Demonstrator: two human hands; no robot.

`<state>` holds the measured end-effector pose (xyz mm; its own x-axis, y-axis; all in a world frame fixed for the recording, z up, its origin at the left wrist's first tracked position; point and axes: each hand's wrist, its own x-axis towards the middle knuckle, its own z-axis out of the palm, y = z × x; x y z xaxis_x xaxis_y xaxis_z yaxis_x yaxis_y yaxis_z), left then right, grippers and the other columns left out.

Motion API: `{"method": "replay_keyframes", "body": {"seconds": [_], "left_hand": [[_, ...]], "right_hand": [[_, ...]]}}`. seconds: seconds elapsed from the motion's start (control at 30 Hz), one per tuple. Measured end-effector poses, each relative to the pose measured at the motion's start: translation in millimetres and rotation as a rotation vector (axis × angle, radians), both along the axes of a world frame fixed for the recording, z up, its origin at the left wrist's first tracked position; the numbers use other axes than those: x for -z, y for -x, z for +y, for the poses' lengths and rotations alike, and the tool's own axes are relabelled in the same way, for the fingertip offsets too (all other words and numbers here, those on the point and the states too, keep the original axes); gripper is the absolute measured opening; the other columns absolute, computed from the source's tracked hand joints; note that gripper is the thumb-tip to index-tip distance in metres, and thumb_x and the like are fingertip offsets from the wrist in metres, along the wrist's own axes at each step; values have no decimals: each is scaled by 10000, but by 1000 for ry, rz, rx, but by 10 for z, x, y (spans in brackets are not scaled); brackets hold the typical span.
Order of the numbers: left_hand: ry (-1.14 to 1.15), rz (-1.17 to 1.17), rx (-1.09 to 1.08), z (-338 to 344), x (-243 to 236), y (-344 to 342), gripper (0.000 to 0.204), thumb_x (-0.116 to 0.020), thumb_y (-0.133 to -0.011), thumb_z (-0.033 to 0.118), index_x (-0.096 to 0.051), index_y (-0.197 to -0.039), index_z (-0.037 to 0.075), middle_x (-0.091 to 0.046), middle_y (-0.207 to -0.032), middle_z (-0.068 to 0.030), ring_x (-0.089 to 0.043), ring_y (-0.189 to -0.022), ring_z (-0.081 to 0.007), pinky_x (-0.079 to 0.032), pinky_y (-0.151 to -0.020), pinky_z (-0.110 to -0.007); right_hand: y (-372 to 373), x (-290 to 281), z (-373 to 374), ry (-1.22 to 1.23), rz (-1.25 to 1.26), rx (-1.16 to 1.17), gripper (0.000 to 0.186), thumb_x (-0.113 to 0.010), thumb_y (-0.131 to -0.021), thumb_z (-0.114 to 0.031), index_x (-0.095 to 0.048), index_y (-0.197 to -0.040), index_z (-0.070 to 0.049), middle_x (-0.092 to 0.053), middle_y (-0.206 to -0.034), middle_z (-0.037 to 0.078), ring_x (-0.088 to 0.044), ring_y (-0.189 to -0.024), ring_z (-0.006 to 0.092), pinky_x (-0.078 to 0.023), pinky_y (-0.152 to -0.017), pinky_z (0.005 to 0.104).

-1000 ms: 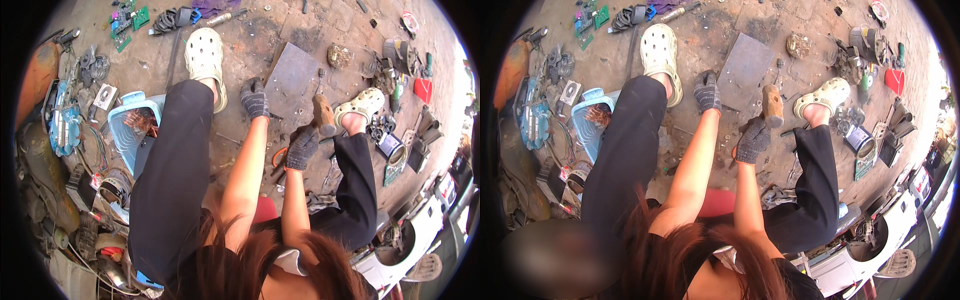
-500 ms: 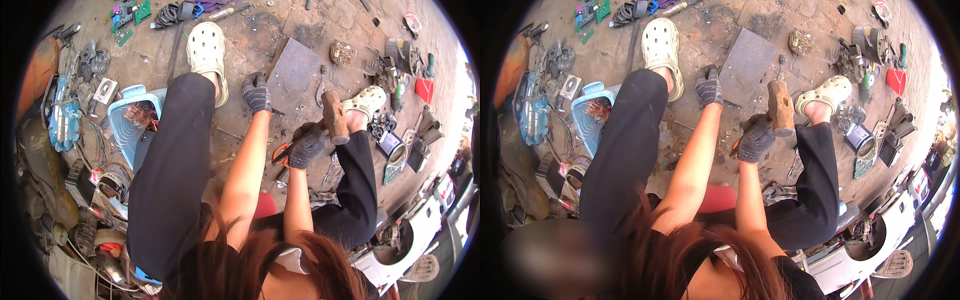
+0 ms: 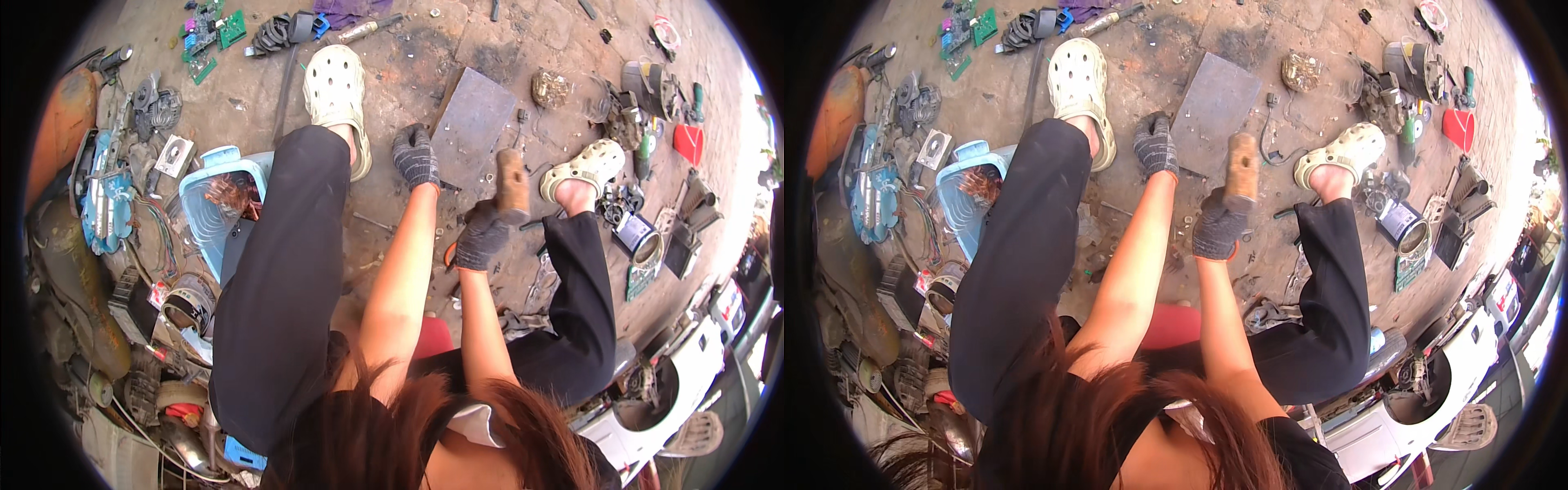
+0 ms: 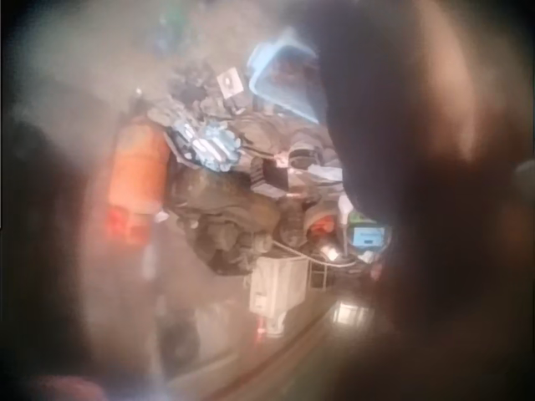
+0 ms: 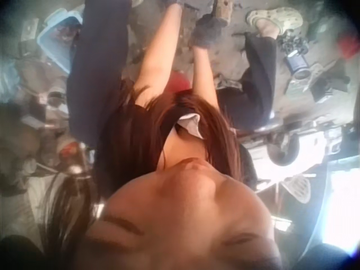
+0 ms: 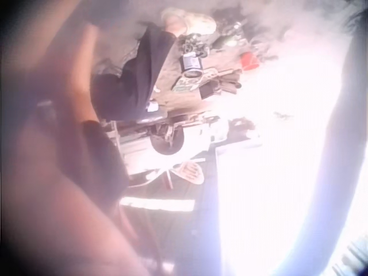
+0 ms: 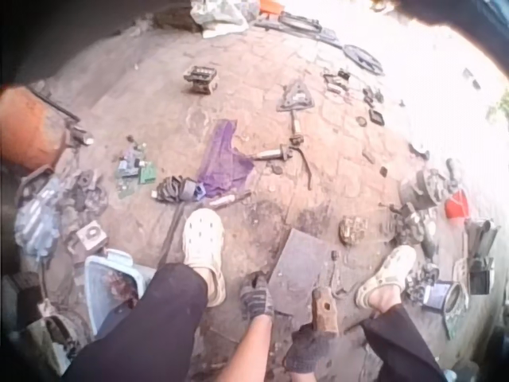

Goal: The person sits on the floor and uses a screwdriver to manipulate a small electronic component. They then use scissors to cut a wire and continue adjusting the component with the screwdriver.

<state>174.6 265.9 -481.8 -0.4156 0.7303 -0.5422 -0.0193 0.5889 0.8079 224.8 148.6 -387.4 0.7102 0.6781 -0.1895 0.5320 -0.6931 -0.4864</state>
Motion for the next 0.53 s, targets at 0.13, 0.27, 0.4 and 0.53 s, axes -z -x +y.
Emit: {"method": "replay_keyframes", "body": {"seconds": [0.13,0.27,0.4,0.53], "left_hand": [[41,19,-3,-6,9,-8,196,-591,-812,139,-623,-910,-27,-640,-849,-101,-571,-759,-168,-455,-734,-287],[-6,53,-3,-35,61,46,190,-596,-804,131,-623,-906,-26,-640,-846,-107,-574,-760,-171,-459,-737,-293],[-6,2,-41,-3,9,27,193,-602,-808,134,-621,-907,-30,-640,-847,-111,-575,-764,-184,-457,-742,-298],[27,21,-25,11,110,4,219,-617,-800,139,-620,-948,-22,-643,-894,-115,-578,-792,-188,-453,-767,-296]], "right_hand": [[44,189,149,292,77,39,501,-409,-887,-429,-566,-947,43,-580,-823,283,-559,-827,435,-432,-714,453],[-30,30,145,104,319,206,471,-441,-883,-409,-570,-889,45,-577,-673,200,-568,-630,335,-435,-611,394],[87,-249,121,-249,336,304,384,-444,-888,-330,-541,-784,27,-487,-568,70,-480,-538,162,-389,-518,311],[68,145,159,56,210,56,329,-433,-877,-387,-554,-821,-87,-593,-588,55,-560,-524,261,-415,-534,401]]}}
